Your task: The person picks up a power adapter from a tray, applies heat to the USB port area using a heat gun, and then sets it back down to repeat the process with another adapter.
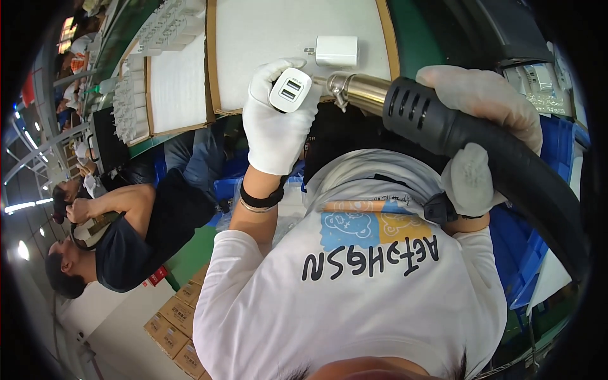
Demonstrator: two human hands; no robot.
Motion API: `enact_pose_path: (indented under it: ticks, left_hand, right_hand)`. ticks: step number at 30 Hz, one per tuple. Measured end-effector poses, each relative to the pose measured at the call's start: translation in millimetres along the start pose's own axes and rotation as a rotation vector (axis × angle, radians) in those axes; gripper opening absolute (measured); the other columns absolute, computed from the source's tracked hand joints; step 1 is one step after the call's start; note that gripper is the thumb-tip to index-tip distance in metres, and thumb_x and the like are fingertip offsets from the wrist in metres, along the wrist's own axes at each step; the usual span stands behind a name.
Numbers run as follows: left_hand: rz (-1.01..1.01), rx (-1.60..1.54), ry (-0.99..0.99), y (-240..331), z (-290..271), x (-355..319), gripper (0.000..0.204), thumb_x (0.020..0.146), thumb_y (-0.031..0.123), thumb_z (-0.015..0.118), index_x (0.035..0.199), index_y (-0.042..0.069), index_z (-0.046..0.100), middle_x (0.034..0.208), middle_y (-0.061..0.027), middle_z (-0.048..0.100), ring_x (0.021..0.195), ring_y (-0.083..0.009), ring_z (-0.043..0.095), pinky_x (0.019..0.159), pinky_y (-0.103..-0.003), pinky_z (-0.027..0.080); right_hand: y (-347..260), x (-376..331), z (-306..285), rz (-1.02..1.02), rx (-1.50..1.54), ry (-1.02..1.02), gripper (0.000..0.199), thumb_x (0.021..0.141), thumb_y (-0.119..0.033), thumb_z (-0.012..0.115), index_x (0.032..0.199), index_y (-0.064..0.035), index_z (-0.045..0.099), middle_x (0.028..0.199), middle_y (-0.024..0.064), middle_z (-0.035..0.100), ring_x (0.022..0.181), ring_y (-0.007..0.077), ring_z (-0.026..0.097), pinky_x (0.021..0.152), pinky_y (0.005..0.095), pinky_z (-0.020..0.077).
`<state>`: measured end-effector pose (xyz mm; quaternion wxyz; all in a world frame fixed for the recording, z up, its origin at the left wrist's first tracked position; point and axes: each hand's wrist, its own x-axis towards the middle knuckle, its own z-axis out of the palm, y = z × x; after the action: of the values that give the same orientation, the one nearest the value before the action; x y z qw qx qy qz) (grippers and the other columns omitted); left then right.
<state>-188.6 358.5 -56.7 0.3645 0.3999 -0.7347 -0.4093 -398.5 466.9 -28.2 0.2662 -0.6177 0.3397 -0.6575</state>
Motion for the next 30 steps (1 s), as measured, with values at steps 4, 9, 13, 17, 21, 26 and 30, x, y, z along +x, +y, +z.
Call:
enact_pose_path:
  ticks: [4,9,13,17,21,26,30]
  left_hand:
    - [-0.03,-0.005,0.0,1,0,0,0.034,0.069,-0.003,0.067,0.099,0.006,0.053,0.094,-0.0026,0.056,0.081,-0.0084,0.054,0.073,-0.02,0.045]
    - [0.013,0.01,-0.002,-2,-2,1,0.036,0.069,-0.004,0.067,0.1,0.006,0.052,0.094,-0.0027,0.056,0.081,-0.0087,0.054,0.072,-0.02,0.045]
    - [-0.005,0.03,0.009,-1,-1,1,0.038,0.068,-0.004,0.067,0.1,0.006,0.051,0.094,-0.0029,0.056,0.081,-0.0088,0.054,0.073,-0.021,0.045]
    - [-0.037,0.007,0.016,-3,-2,2,0.039,0.067,-0.003,0.068,0.101,0.006,0.05,0.095,-0.0032,0.055,0.082,-0.009,0.053,0.073,-0.021,0.045]
    - [-0.007,-0.025,0.002,-8,-3,3,0.04,0.067,-0.003,0.068,0.101,0.006,0.049,0.096,-0.0035,0.054,0.083,-0.0093,0.053,0.074,-0.021,0.045]
    - [-0.038,-0.011,0.043,-4,0,2,0.044,0.066,-0.002,0.07,0.103,0.006,0.047,0.096,-0.0036,0.054,0.083,-0.01,0.053,0.074,-0.022,0.045]
    - [0.01,0.04,0.024,-6,-2,3,0.046,0.065,-0.001,0.071,0.103,0.005,0.046,0.096,-0.004,0.054,0.084,-0.0104,0.053,0.074,-0.022,0.045]
  right_hand:
    - [-1,1,0,-0.011,-0.001,0.001,0.041,0.072,-0.027,0.07,0.098,0.0013,0.056,0.097,0.0224,0.06,0.088,0.0305,0.06,0.08,0.0408,0.0469]
    - [-1,-2,4,0.03,0.043,0.028,0.043,0.07,-0.028,0.071,0.098,0.0014,0.056,0.095,0.0219,0.06,0.088,0.0308,0.06,0.08,0.0408,0.0471]
    - [2,-1,8,0.0,-0.014,0.099,0.043,0.071,-0.03,0.071,0.097,0.001,0.056,0.095,0.0216,0.06,0.089,0.0308,0.06,0.079,0.0407,0.0473]
    - [3,4,-2,0.039,0.059,-0.036,0.043,0.071,-0.03,0.071,0.097,0.001,0.056,0.095,0.0222,0.06,0.089,0.0307,0.06,0.079,0.0402,0.0475]
    - [0,-2,10,0.076,0.116,0.058,0.043,0.071,-0.03,0.071,0.097,0.0009,0.056,0.094,0.0224,0.06,0.089,0.0303,0.06,0.078,0.0393,0.0478]
    - [3,3,11,-0.031,-0.007,0.062,0.043,0.071,-0.03,0.072,0.097,0.0006,0.056,0.094,0.0223,0.06,0.088,0.0303,0.06,0.078,0.0386,0.048]
    - [3,0,10,0.014,0.075,0.024,0.044,0.071,-0.031,0.072,0.096,0.0008,0.056,0.095,0.0226,0.06,0.088,0.0301,0.06,0.078,0.038,0.0482]
